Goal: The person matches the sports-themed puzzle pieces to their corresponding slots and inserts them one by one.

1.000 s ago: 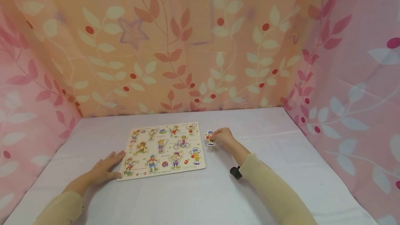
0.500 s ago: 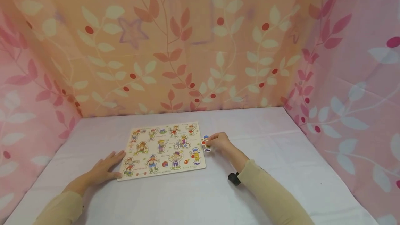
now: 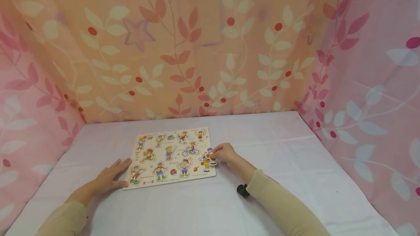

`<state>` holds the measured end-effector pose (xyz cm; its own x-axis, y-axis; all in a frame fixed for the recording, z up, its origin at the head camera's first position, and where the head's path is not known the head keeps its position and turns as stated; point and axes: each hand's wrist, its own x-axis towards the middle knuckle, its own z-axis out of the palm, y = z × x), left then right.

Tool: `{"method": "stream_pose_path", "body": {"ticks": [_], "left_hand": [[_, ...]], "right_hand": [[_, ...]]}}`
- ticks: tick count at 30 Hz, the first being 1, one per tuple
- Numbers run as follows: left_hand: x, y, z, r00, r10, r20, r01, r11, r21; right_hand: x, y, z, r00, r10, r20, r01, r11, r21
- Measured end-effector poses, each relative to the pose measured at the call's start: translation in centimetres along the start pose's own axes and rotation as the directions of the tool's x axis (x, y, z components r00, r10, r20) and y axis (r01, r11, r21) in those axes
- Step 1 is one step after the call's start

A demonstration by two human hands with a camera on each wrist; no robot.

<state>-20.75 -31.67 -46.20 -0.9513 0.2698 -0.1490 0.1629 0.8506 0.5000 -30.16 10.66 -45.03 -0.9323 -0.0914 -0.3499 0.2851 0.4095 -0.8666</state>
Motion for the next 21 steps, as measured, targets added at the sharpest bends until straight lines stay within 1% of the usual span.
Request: {"method": "stream_pose_path", "body": {"ticks": [5,13,21], "left_hand": [[0.0,0.0,0.0,1.0,-0.003,0.004,0.003,1.0,-0.008],[0.0,0.0,0.0,1.0,0.004,0.002,-0.004,1.0,-0.007],[0.0,0.1,-0.1,1.0,-0.002,0.002,0.002,1.0,-0.005]], "right_hand": [[-0.1,0.0,0.9,0.999,-0.036,0.019,0.036,0.999,-0.031],[0.2,0.1,2.2,0.996,-0.071,0.054,0.08,0.983,-0.164],[0.2,-0.1,2.5,0.995,-0.08,0.064,0.091,0.977,-0.194]]}}
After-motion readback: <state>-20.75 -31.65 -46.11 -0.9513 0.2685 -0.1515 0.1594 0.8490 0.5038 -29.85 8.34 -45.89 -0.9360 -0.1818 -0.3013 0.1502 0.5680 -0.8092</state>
